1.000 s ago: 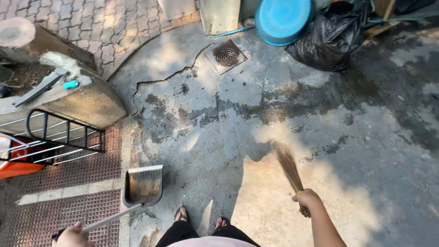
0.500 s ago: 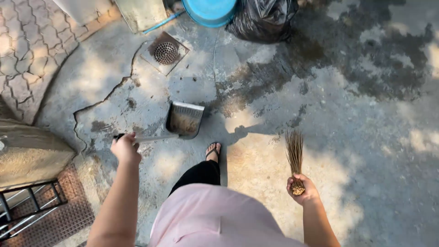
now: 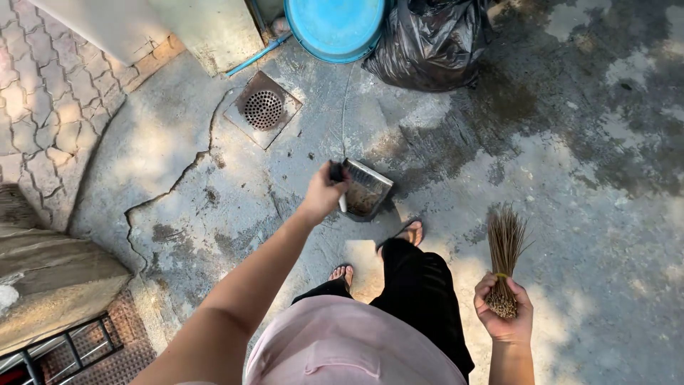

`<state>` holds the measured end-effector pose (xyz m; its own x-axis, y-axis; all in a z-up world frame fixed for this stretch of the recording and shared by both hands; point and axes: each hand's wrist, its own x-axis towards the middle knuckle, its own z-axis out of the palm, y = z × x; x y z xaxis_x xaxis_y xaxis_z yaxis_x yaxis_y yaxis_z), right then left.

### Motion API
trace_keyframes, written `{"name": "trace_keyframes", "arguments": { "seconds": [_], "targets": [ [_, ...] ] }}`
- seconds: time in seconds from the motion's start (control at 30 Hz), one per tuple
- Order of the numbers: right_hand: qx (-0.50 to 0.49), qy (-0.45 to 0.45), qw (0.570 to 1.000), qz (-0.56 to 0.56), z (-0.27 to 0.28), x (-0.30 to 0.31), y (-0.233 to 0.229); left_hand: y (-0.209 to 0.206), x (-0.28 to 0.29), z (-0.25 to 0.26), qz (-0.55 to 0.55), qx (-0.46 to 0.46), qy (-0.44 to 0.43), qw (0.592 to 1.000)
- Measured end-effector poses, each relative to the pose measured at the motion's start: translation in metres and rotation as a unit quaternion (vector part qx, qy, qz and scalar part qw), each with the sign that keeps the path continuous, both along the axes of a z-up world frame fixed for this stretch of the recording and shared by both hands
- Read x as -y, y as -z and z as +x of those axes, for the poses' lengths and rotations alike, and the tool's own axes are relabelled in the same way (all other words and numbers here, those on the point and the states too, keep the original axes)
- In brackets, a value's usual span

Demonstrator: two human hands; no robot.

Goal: Sweeping an outdoor paved area with a broom and collecting debris into a dustpan.

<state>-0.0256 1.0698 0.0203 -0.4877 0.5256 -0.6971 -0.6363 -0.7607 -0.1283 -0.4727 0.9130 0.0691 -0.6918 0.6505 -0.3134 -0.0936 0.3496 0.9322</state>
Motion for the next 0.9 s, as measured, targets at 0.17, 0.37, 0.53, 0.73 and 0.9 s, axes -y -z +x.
{"name": "trace_keyframes", "arguments": {
  "seconds": [0.17, 0.37, 0.53, 0.73, 0.9],
  "targets": [
    [-0.071, -0.128, 0.989, 0.019, -0.083, -0.115, 0.059, 0.004, -0.107, 0.014, 0.021, -0.09, 0.064, 0.994],
    [0.013, -0.131, 0.978, -0.161, -0.193, -0.213, 0.038, -0.002, -0.2, 0.002, -0.114, -0.134, -0.029, 0.984],
    [0.036, -0.174, 0.966, -0.185, -0.192, -0.305, 0.08, 0.025, -0.207, -0.026, -0.167, -0.041, -0.206, 0.963],
    [0.097, -0.255, 0.951, -0.146, -0.201, -0.351, 0.095, 0.017, -0.168, -0.063, -0.093, 0.073, -0.436, 0.892],
    [0.138, -0.325, 0.931, -0.096, -0.243, -0.352, 0.095, 0.006, -0.129, -0.09, -0.06, 0.072, -0.541, 0.836]
  ]
}}
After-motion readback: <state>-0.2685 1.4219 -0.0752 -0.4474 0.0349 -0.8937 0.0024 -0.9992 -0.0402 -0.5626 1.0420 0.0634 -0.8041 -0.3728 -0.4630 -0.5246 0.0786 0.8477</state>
